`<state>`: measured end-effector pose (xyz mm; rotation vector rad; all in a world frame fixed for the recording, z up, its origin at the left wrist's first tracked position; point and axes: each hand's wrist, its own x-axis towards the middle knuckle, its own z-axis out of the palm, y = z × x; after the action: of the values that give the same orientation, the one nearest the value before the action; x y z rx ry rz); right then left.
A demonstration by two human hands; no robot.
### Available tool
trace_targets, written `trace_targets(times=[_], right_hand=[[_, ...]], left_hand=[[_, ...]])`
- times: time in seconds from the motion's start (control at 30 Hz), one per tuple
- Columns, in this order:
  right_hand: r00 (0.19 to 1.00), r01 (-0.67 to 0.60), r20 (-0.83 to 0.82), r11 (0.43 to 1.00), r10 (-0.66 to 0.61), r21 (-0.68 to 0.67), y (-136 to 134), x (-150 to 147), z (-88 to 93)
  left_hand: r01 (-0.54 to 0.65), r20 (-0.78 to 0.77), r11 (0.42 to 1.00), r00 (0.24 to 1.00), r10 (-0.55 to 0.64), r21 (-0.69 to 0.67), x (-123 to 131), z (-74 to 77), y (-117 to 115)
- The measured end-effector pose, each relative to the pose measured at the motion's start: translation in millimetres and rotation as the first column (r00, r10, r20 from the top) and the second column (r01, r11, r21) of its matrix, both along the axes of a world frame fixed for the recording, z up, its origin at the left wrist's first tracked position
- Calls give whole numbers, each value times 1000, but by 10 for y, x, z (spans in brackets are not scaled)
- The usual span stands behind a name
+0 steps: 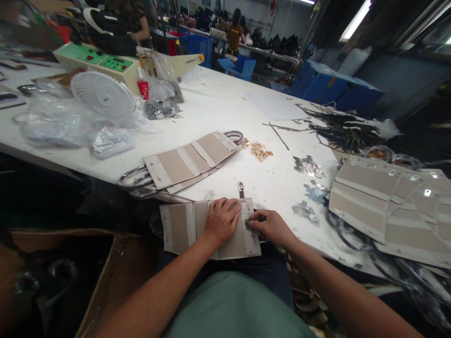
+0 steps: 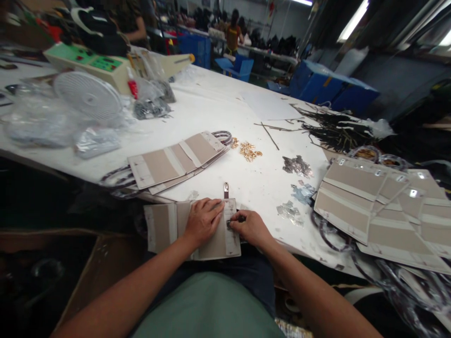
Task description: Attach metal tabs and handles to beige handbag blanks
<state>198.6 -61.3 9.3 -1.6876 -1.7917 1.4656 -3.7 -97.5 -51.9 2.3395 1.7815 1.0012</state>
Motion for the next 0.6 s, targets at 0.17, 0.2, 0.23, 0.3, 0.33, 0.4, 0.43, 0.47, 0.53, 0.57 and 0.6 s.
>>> trace_targets(times=[0.17,0.2,0.23,0.3,0.33,0.4,0.43,0.47,0.53,0.57,0.6], right_hand=[[998,10,-54,1000,-11,-26,13,34,-20],[996,18,-89,998,-23,-60,12,38,-21],[994,22,-107,996,-31,-85,8,39,-21],[997,15,-74,997,-21,-78,-6,28,-20],[1000,9,-29,999,-10,-45,-13,18,-20],[998,-16,59,999,13,45,-27,-4,-20],[996,-31,87,996,23,81,-32,-13,-21],[994,-43,104,993,32,106,-37,-19,-22],[992,-60,119,990,45,126,-43,-23,-22],[991,-66,124,989,50,131,-45,-22,-21],[990,-72,130,988,54,135,-47,-18,-19]], left_hand=[[0,0,1000,1000,0,-9,-2,-1,4],[1,0,1000,1000,-1,-9,-2,-1,3],[2,1,1000,1000,-2,-8,-1,-1,3],[3,4,1000,1000,-3,-7,0,-1,1],[1,6,1000,1000,-1,-7,1,-1,0],[-4,9,1000,1000,4,-8,1,1,-2],[-6,9,1000,1000,6,-8,0,2,-2],[-7,7,1000,1000,7,-9,0,3,-3],[-7,1,1000,1000,7,-11,-2,6,-3],[-6,-2,1000,1000,6,-12,-3,7,-2],[-5,-4,1000,1000,5,-14,-3,7,-1]])
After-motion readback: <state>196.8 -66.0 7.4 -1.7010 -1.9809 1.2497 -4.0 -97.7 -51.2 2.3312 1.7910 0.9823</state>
